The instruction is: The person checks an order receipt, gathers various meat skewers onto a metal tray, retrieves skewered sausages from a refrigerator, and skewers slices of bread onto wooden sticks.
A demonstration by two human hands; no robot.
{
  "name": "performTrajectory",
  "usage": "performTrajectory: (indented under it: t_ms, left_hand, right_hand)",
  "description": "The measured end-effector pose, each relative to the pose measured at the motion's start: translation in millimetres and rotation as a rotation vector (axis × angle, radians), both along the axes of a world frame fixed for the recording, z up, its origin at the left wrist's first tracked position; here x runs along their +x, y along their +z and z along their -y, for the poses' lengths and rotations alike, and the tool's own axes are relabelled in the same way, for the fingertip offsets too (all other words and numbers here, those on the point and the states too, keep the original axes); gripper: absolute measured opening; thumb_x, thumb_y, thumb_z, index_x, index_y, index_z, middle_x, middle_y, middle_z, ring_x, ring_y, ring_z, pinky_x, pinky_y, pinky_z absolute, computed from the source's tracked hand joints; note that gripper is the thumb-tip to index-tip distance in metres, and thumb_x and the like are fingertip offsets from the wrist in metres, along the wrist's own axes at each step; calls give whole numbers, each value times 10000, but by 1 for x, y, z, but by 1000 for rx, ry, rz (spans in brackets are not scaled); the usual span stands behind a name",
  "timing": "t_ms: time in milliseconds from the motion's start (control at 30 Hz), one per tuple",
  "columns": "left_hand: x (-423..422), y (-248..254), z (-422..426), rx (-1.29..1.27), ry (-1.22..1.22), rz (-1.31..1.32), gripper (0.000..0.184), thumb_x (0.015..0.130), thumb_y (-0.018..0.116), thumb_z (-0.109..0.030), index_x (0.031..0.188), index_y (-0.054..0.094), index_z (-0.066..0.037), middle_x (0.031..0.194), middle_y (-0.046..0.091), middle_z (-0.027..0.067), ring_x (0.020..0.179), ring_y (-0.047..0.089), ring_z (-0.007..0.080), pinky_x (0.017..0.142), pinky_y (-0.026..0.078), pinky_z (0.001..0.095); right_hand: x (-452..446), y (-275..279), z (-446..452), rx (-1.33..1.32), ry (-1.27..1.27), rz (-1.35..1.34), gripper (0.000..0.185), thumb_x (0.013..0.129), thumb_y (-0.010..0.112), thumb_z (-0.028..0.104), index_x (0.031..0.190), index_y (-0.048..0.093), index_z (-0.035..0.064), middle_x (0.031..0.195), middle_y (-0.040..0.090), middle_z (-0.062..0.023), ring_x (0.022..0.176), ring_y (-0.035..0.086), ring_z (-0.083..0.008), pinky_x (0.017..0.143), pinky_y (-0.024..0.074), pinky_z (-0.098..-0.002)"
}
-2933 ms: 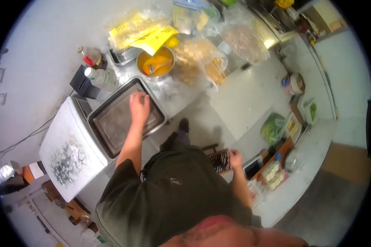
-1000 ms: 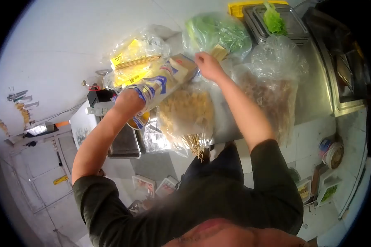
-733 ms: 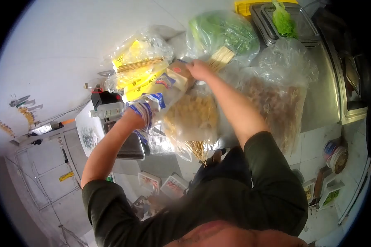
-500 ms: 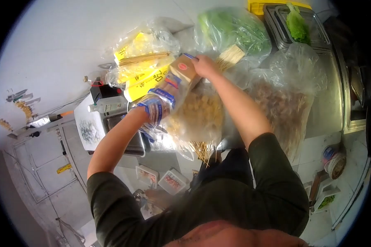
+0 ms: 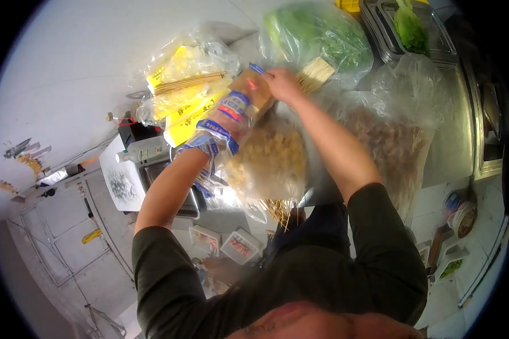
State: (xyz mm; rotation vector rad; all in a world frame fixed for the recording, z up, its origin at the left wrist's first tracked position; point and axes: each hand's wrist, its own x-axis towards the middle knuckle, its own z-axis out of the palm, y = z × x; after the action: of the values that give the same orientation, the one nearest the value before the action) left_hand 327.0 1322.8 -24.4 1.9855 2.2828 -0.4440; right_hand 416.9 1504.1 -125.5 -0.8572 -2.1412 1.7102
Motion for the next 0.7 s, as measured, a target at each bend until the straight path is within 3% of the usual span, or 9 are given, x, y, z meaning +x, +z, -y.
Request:
performTrajectory:
  t_ms: [167, 267, 400, 500, 700]
  left_hand:
    - [-15, -37, -20, 187, 12, 197, 595, 804, 535, -323, 1343, 439, -89, 1412, 390, 150, 1342, 310, 348, 1112, 234, 449]
    - [5, -7, -34, -88, -5, 24, 611, 798, 537, -300, 1348, 421, -63, 1421, 374, 147, 1351, 288, 343, 1117, 224, 438]
    - [8, -3, -32, -74, -3, 31, 590, 824, 514, -290, 1363, 407, -78, 1458, 319, 137, 1339, 306, 328, 1102, 260, 421]
    - [18, 9, -26, 137, -60, 65, 407, 836, 513, -159, 1229, 519, -56, 1340, 457, 149, 1254, 411, 343, 1059, 332, 411]
    - [17, 13, -5, 57, 155, 148, 412, 840, 551, -195, 1226, 521, -55, 1281, 501, 173, 1197, 457, 366, 1044, 354, 406]
  right_hand:
    - [-1, -1, -1, 48, -6, 7, 304, 889, 521, 327, 919, 672, 65, 913, 648, -181, 869, 605, -384, 755, 475, -448]
    - [0, -5, -4, 84, -17, -17, 308, 890, 519, 328, 919, 672, 62, 922, 647, -183, 879, 603, -387, 766, 475, -451]
    - [-2, -3, -4, 28, 4, 11, 303, 887, 513, 308, 913, 668, 49, 928, 644, -192, 888, 599, -394, 773, 476, -456]
    - [0, 2, -5, 39, 7, 38, 297, 886, 505, 295, 914, 664, 46, 934, 642, -197, 890, 595, -401, 777, 475, -461]
    - [-6, 2, 0, 94, -15, 38, 287, 889, 489, 270, 889, 657, 37, 911, 639, -206, 879, 593, -411, 779, 472, -469]
